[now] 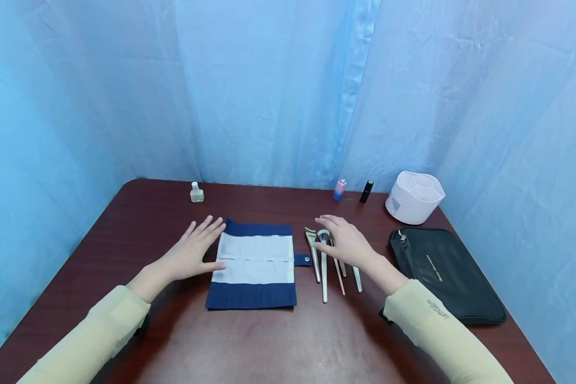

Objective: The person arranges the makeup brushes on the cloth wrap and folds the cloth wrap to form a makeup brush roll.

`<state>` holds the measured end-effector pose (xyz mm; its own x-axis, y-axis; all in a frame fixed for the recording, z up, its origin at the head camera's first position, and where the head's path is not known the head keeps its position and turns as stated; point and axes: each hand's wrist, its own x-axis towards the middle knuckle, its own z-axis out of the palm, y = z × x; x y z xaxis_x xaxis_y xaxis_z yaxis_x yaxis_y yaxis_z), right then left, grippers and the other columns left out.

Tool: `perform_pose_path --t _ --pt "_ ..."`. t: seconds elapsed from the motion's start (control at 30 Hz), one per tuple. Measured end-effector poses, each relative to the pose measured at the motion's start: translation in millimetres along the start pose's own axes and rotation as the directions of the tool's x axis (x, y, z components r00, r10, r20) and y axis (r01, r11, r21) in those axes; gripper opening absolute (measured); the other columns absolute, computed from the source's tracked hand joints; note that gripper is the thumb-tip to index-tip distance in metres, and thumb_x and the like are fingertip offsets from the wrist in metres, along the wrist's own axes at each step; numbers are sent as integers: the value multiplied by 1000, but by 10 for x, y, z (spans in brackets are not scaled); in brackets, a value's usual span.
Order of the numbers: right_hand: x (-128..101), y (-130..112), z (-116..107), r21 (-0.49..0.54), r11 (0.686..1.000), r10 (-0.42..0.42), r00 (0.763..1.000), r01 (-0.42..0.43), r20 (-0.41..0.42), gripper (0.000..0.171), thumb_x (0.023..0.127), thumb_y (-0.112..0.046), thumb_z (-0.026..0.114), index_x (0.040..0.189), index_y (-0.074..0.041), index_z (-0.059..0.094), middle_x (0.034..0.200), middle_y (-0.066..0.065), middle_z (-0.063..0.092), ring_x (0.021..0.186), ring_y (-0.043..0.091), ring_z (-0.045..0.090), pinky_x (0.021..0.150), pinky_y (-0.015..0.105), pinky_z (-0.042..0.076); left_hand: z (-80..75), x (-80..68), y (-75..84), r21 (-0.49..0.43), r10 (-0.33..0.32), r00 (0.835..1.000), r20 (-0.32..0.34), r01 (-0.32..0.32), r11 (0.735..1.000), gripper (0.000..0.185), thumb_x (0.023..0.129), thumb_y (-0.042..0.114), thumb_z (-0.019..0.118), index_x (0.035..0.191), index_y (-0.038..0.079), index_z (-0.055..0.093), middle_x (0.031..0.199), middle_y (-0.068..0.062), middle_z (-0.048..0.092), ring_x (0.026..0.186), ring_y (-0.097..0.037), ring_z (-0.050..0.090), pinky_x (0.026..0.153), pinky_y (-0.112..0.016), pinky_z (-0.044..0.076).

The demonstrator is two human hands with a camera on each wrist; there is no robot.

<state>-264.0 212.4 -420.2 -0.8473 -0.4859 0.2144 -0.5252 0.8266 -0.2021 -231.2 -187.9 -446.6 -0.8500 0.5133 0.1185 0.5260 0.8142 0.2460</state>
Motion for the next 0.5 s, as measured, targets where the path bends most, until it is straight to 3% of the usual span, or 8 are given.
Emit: perform_pose_path --t 0.23,0.5 --pt "60 -24 142 66 997 25 996 -31 91 56 81 -44 71 123 -9 61 119 8 60 113 25 51 91 44 46 56 0 -97 -61 61 994 87 -56 997 92 80 57 66 148 7 30 156 -11 22 144 -34 10 112 -58 9" --pt "156 90 258 98 994 24 990 -38 140 56 76 -47 75 119 -13 62 100 -2 64 94 18 51 67 31 46 117 -1 -220 -84 53 985 165 -40 996 100 74 65 66 149 9 29 156 -12 20 144 -37 11 112 -59 9"
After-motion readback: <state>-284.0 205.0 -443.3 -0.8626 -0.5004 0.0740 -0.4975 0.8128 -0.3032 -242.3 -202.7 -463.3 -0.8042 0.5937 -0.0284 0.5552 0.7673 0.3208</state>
